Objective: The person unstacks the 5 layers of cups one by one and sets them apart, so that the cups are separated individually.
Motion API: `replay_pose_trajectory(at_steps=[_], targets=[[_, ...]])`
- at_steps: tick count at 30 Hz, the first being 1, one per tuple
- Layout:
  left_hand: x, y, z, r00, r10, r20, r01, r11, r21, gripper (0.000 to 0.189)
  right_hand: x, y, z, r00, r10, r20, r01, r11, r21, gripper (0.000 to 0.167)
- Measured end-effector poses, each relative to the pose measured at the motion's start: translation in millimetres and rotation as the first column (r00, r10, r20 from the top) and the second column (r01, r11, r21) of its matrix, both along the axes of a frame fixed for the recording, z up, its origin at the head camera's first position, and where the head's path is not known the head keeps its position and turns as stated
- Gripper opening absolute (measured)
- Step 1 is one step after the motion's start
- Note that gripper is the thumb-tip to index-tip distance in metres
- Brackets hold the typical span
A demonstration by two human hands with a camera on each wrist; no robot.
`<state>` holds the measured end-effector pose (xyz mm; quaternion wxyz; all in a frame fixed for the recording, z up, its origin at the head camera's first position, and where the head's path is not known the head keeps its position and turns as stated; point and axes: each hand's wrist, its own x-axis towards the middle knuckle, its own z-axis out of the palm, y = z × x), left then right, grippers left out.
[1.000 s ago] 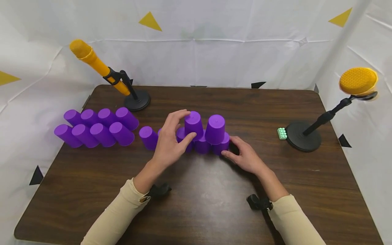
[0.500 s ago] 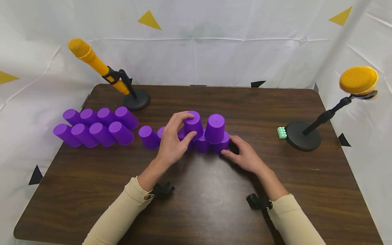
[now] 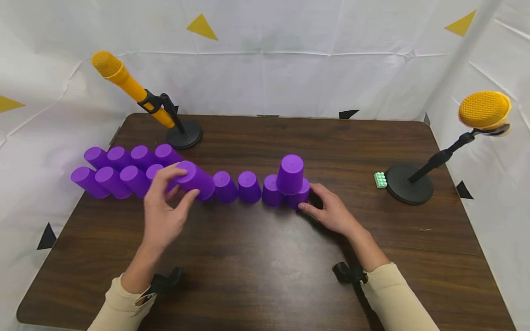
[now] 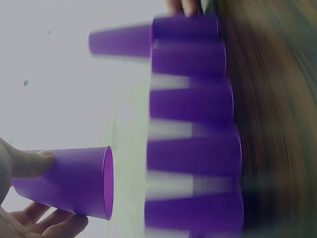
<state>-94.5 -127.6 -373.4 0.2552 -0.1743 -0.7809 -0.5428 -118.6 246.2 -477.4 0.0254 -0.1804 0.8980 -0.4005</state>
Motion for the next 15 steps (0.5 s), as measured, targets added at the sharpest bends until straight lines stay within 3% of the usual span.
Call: replay_pose_trajectory(at_steps=[3, 6, 8, 11, 15], targets=[[8.4, -45.6, -3.1, 0.988, 0.152, 0.012, -0.153, 0.987, 0.045, 0.042, -0.1, 0.2, 0.9, 1.0, -0.001, 0.006, 0.001, 1.0, -0.003, 0.05], [6.4, -96.8, -20.6, 0.944, 0.321, 0.079, -0.327, 0.941, 0.081, 0.049, -0.3, 0.4, 1.7, 1.0, 0.0, 0.005, 0.0, 1.0, -0.006, 0.05], [4.8, -125.9, -29.3, 0.892, 0.422, 0.159, -0.438, 0.895, 0.08, 0.052, -0.8, 1.0, 0.8, 1.0, -0.002, 0.009, 0.002, 1.0, -0.005, 0.05], [5.0, -157.8, -35.6, 0.793, 0.55, 0.262, -0.573, 0.82, 0.012, 0.055, -1.1, 1.1, -0.4, 1.0, -0.001, 0.01, 0.001, 1.0, -0.002, 0.05], [2.5, -188.0, -46.3, 0.668, 0.679, 0.304, -0.676, 0.725, -0.135, 0.054, -1.1, 0.6, -0.9, 1.0, 0.0, 0.006, 0.0, 1.0, -0.001, 0.05]])
